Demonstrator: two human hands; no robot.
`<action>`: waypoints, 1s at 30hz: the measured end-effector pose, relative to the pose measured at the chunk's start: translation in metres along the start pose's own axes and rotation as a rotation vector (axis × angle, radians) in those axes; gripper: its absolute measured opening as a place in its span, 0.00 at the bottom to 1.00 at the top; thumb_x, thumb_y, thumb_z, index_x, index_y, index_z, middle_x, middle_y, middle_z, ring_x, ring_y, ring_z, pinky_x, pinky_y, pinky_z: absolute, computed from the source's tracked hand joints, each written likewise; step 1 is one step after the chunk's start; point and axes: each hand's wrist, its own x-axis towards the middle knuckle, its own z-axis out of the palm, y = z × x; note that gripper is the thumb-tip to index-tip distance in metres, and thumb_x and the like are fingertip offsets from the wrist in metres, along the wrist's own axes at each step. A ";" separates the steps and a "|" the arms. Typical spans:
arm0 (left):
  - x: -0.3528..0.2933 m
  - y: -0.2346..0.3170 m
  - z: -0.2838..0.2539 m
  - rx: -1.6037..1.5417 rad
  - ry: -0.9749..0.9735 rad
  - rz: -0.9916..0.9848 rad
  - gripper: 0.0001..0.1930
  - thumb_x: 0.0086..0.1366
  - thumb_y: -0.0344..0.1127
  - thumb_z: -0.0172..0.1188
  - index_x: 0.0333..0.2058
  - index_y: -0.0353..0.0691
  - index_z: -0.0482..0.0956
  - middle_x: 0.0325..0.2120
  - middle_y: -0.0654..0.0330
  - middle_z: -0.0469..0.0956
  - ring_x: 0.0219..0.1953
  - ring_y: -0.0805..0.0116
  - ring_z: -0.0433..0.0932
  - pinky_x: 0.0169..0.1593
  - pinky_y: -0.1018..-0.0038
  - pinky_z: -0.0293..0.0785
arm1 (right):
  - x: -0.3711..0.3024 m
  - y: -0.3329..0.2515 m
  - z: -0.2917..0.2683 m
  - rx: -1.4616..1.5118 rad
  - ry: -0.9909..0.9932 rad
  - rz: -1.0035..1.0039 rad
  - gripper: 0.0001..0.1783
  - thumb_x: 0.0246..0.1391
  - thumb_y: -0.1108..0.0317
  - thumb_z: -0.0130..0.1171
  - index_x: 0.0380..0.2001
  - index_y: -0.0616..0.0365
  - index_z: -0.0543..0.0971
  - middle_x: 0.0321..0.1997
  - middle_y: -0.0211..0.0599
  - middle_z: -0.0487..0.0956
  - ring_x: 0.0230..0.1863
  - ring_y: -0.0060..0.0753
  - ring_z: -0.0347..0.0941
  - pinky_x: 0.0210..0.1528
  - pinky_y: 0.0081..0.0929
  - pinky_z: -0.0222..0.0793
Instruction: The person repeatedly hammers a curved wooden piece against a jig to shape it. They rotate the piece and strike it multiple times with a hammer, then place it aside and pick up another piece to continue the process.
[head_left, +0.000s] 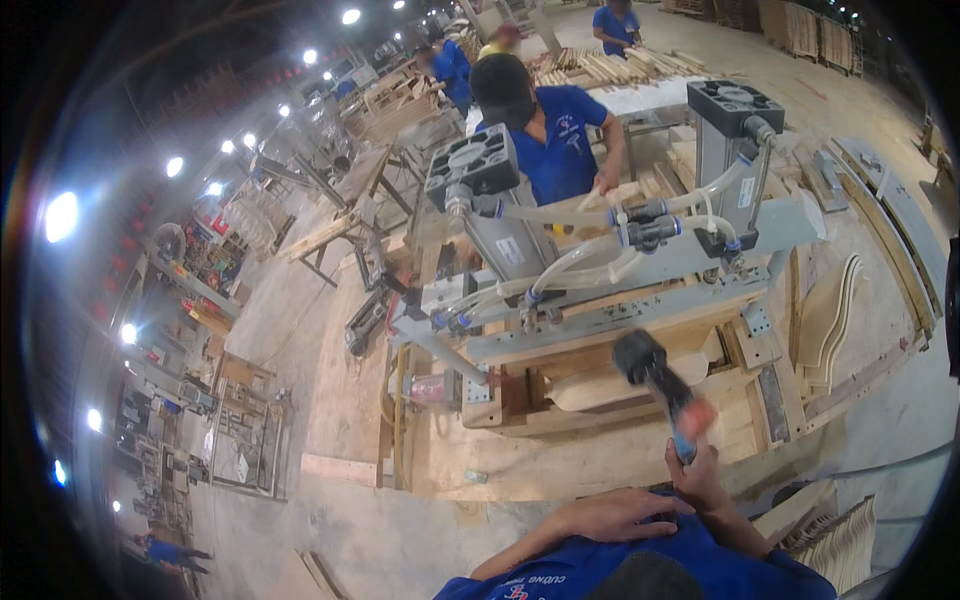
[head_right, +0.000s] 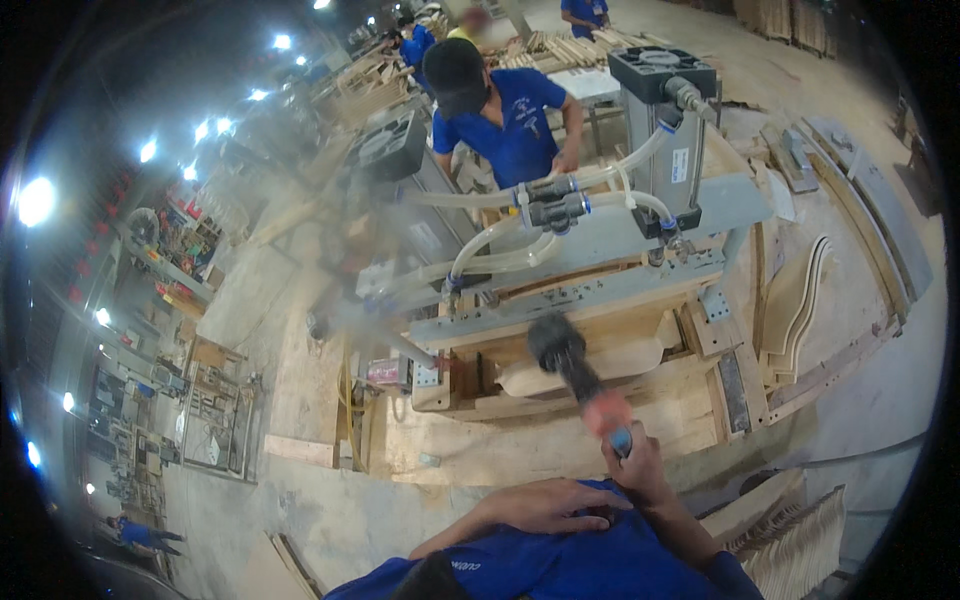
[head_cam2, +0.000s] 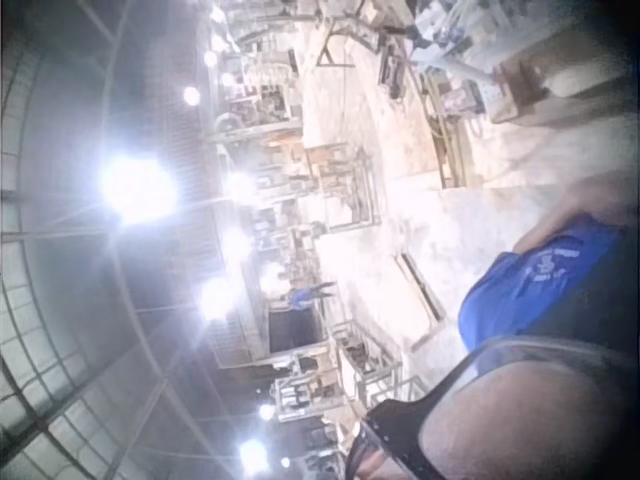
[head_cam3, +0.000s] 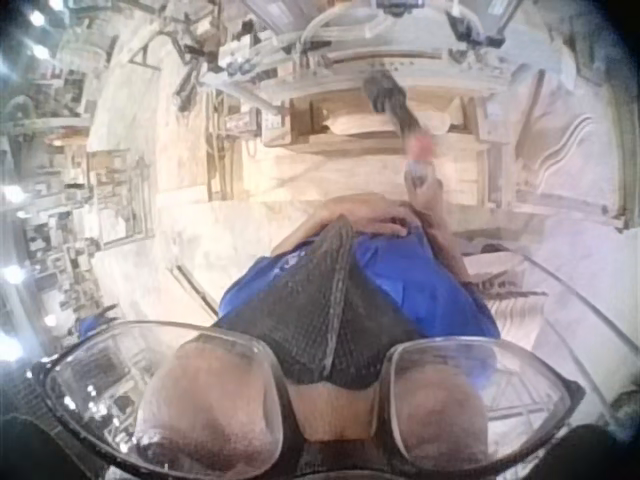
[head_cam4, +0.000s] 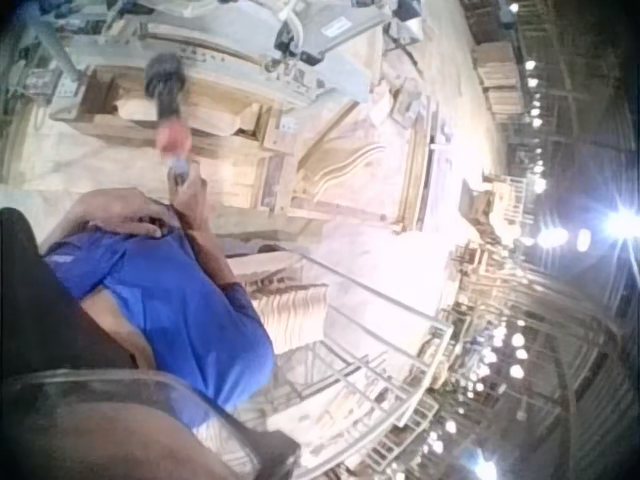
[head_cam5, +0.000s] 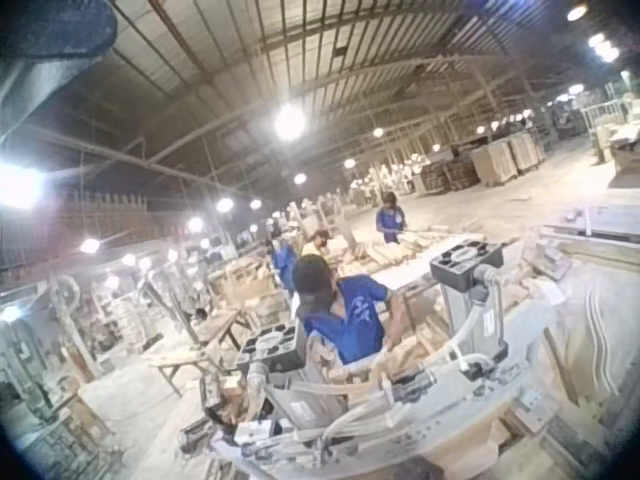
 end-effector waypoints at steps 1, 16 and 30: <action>0.001 0.000 0.001 -0.012 0.007 0.002 0.23 0.74 0.44 0.50 0.64 0.44 0.67 0.45 0.50 0.80 0.45 0.52 0.80 0.52 0.59 0.73 | 0.000 0.000 0.001 -0.011 -0.051 0.025 0.15 0.58 0.61 0.60 0.41 0.60 0.71 0.26 0.54 0.78 0.31 0.65 0.76 0.33 0.50 0.71; -0.064 0.035 -0.030 0.055 0.297 0.182 0.22 0.69 0.36 0.60 0.60 0.41 0.74 0.48 0.56 0.82 0.49 0.59 0.81 0.53 0.65 0.76 | 0.000 0.000 -0.008 -0.216 -0.163 0.006 0.15 0.55 0.64 0.63 0.41 0.59 0.71 0.25 0.54 0.78 0.30 0.63 0.77 0.32 0.53 0.72; -0.141 0.037 -0.195 0.587 1.953 0.040 0.26 0.72 0.32 0.54 0.65 0.33 0.63 0.58 0.44 0.72 0.61 0.57 0.73 0.64 0.65 0.65 | -0.011 0.024 -0.032 -0.171 -0.122 0.262 0.23 0.52 0.64 0.63 0.50 0.60 0.73 0.35 0.55 0.80 0.41 0.66 0.74 0.46 0.48 0.69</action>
